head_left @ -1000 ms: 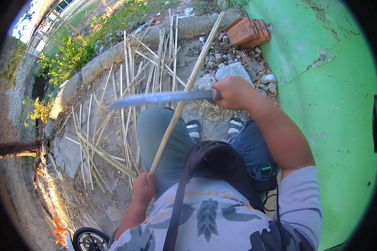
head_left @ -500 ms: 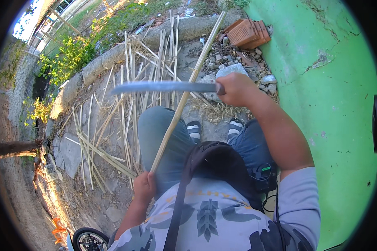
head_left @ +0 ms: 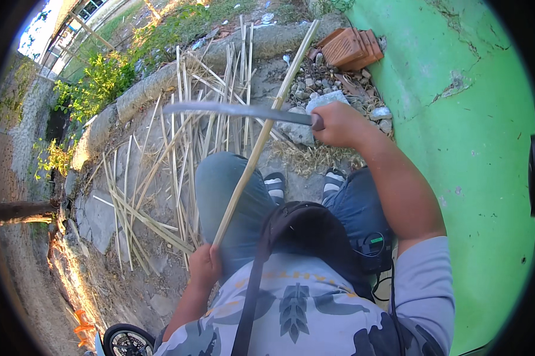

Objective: The person shaves bamboo strips by scraping along their length with a knife, picking up strips one at a time from a pile on the ground.

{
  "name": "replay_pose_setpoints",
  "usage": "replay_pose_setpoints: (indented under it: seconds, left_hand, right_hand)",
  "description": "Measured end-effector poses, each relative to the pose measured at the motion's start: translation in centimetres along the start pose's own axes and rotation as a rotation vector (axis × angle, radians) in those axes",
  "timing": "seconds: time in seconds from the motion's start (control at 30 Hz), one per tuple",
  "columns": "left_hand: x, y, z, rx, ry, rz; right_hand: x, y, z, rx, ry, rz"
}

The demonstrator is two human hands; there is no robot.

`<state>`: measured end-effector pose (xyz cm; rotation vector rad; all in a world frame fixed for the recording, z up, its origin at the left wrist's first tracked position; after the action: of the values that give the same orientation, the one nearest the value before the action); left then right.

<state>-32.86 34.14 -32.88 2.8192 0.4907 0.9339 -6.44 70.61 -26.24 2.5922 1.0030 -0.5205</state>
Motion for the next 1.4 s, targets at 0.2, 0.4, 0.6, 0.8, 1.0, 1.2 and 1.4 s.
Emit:
replay_pose_setpoints:
  seconds: [0.2, 0.4, 0.6, 0.8, 1.0, 1.2, 1.4]
  left_hand:
    - [0.3, 0.9, -1.5, 0.056, -0.035, 0.053]
    - [0.0, 0.9, -2.2, 0.031, -0.014, 0.05]
    - [0.3, 2.5, -2.9, 0.02, 0.01, 0.005]
    - [3.3, 3.9, -4.5, 0.058, -0.022, 0.079]
    - [3.8, 6.1, -4.3, 0.002, -0.034, 0.039]
    - [2.4, 5.8, -2.1, 0.03, -0.036, 0.027]
    - [5.0, 3.6, -0.6, 0.073, -0.075, 0.083]
  right_hand:
    - [-4.1, -0.4, -0.1, -0.102, 0.296, -0.175]
    - [1.0, -1.1, -0.9, 0.084, 0.101, 0.126]
    - [-5.3, 1.2, -1.9, 0.048, 0.116, -0.122]
    - [0.4, 2.8, -6.7, 0.093, -0.107, 0.109]
    - [-1.2, 5.3, -4.9, 0.077, 0.047, 0.084]
    - [-5.1, 5.4, -2.9, -0.077, 0.256, -0.111]
    - [6.3, 4.5, -4.8, 0.128, -0.035, 0.141]
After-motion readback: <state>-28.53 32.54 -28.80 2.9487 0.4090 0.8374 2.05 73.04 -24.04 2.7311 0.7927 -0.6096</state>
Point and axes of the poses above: each hand's wrist, its own y-axis away from the middle knuckle, its own z-axis out of the palm, x = y × z, the point moved 7 cm from there along -y, towards the middle knuckle, and after that the axes turned 8 degrees about -x, right-handed, at the moved point
